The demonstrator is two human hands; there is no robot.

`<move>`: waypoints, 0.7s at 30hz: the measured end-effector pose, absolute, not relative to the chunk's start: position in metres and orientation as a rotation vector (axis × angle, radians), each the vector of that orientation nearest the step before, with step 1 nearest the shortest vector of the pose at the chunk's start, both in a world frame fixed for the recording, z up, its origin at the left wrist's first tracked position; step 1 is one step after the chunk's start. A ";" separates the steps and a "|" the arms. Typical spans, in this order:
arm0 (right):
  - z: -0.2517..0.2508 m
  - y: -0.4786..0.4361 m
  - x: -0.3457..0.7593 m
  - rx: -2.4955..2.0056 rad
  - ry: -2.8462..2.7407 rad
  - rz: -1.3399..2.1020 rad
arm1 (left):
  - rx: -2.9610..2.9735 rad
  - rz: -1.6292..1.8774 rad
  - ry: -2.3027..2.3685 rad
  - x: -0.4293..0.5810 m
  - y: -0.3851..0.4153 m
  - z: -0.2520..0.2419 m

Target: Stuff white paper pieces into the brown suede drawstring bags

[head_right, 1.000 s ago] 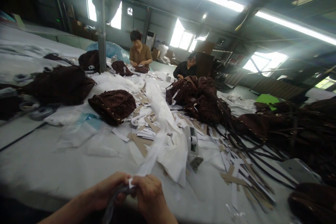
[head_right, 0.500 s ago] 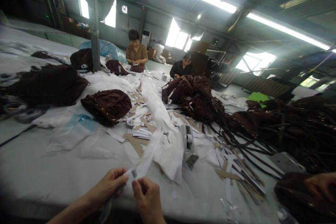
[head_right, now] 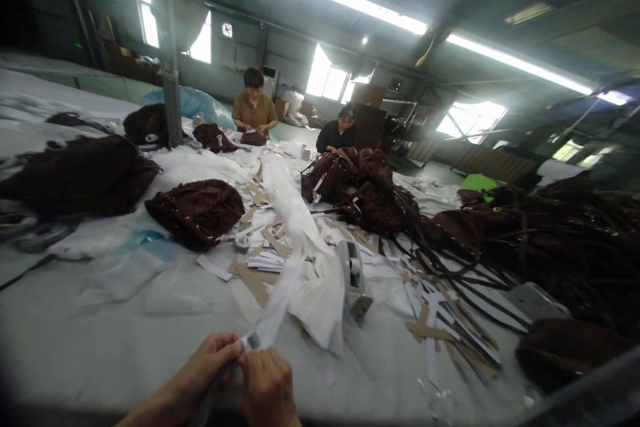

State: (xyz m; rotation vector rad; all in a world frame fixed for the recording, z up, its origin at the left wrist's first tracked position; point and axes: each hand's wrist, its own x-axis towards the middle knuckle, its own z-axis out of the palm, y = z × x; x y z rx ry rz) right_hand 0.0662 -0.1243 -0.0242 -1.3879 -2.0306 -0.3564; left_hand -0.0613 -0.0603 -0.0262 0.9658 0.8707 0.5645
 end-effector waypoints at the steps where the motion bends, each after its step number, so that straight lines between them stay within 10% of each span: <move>1: -0.026 -0.125 0.066 -1.386 -1.990 -0.316 | 0.969 0.573 0.854 -0.062 -0.061 -0.026; 8: -0.029 -0.126 0.059 -1.782 -1.264 0.755 | 1.047 0.677 0.749 -0.066 -0.065 -0.026; 21: 0.000 -0.118 0.048 -1.709 -1.161 1.050 | 1.042 0.670 0.861 -0.071 -0.063 -0.034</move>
